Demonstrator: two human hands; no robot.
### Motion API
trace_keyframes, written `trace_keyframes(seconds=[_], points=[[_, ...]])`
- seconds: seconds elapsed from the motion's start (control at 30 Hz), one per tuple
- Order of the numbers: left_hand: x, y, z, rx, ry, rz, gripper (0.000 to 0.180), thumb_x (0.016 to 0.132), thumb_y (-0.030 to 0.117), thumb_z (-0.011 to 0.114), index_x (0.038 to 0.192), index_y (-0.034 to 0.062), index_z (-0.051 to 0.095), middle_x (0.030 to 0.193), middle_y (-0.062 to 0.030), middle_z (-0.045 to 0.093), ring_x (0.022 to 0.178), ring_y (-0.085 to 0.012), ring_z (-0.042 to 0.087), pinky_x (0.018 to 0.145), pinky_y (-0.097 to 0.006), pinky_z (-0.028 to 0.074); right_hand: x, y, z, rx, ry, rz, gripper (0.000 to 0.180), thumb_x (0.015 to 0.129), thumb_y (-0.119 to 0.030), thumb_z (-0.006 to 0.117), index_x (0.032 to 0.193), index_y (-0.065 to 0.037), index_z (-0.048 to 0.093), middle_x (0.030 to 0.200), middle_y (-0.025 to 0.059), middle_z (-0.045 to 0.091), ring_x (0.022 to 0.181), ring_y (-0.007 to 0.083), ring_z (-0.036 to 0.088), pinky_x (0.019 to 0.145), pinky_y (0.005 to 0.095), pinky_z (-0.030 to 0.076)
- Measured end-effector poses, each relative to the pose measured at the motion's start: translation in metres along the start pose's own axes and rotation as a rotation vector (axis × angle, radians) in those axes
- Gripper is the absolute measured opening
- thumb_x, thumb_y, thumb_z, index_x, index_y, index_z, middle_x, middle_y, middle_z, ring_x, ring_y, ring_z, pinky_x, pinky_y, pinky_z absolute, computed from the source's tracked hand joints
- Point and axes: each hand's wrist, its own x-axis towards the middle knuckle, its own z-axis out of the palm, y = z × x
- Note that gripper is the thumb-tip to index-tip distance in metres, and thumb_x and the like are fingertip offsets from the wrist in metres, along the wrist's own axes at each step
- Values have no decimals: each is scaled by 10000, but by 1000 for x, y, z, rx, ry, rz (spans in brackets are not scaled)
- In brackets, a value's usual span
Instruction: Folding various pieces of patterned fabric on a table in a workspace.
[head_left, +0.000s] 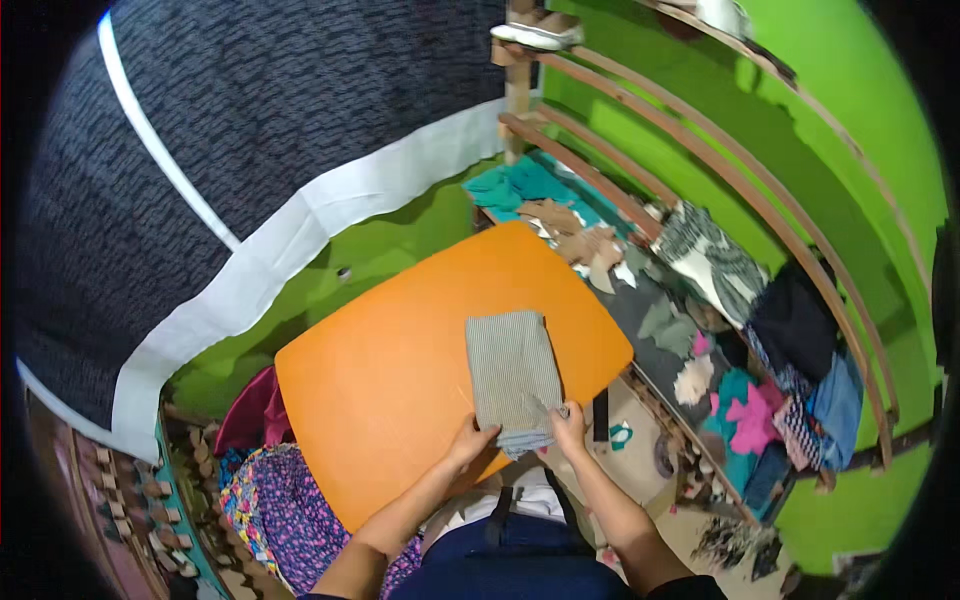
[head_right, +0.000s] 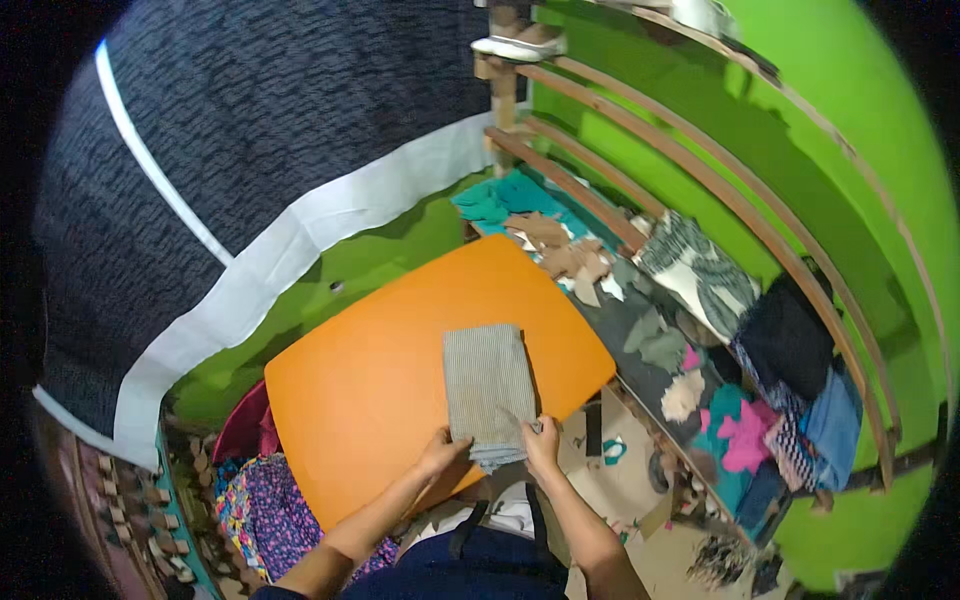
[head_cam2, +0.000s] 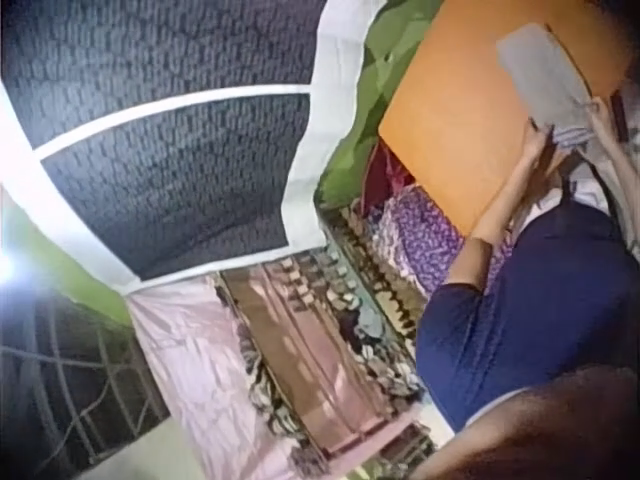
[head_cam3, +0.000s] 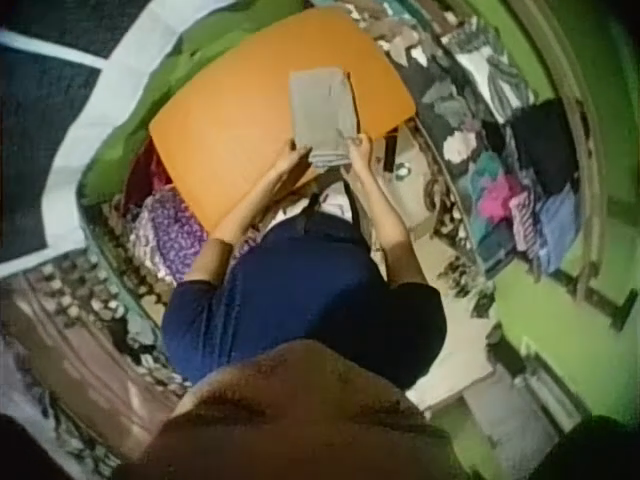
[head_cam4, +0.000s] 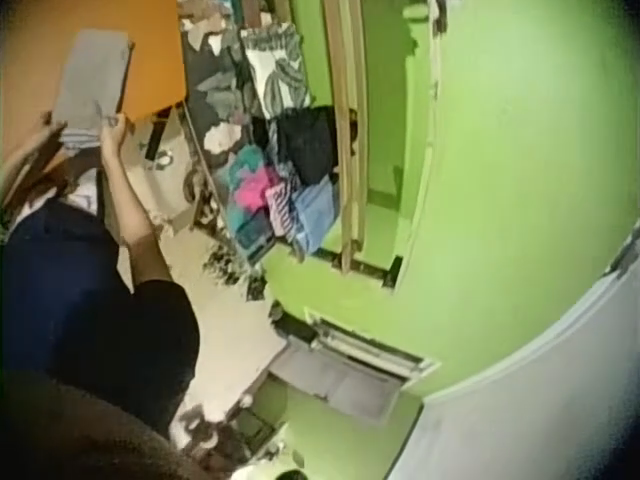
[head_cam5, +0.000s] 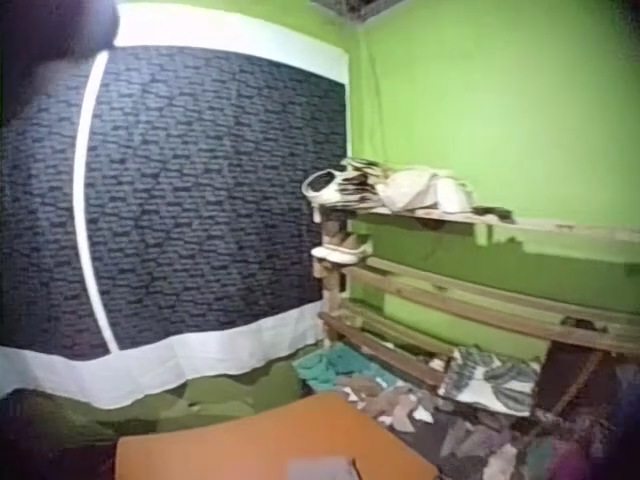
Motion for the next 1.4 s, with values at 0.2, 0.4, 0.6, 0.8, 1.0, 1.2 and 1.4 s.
trace_keyframes(seconds=[0.2,0.4,0.6,0.8,1.0,1.2,1.4], points=[[0,14,7,-256,-50,-25,469,815,171,539,1179,-59,354,1110,-174,505,1004,-244,506,839,-362,434,-23,-38,-21,494,-31,339,99,735,-56,554,732,-37,456,600,-14,419,524,71,397,453,240,296],[1,32,15,-351,-107,-158,407,796,101,471,1182,22,368,1095,-112,511,968,-228,519,820,-345,434,-24,-30,-24,1038,-103,510,211,801,-2,487,1004,-15,434,948,130,544,836,214,567,720,339,495],[6,83,40,-262,-178,-1,420,786,64,439,1195,57,344,1061,-112,498,926,-218,512,789,-330,437,1,-81,-57,1021,-58,412,167,802,-59,547,925,-60,434,881,44,521,808,134,510,703,283,432],[23,174,112,-136,-271,275,470,772,49,449,1228,32,334,1105,-118,486,996,-197,474,872,-297,370,67,-111,-129,909,69,110,195,792,-55,548,927,-73,408,899,48,509,821,126,501,701,271,441],[75,239,198,-14,-451,451,496,768,71,477,1244,24,343,1094,-90,502,992,-172,474,862,-279,363,130,-144,-211,1006,228,14,153,823,-34,519,901,-68,391,845,45,525,738,95,513,610,241,442],[147,261,277,89,-555,480,508,757,66,485,1246,21,358,1052,-90,540,930,-154,506,814,-251,391,184,-111,-256,978,361,-175,145,824,-36,526,850,-75,389,792,9,497,683,70,452,603,200,377],[170,291,366,367,-473,644,611,755,126,521,1312,44,283,1126,-134,524,952,-187,513,829,-273,391,238,-57,-306,450,683,-256,183,831,-126,549,902,-15,421,899,75,520,811,138,477,717,271,384]])
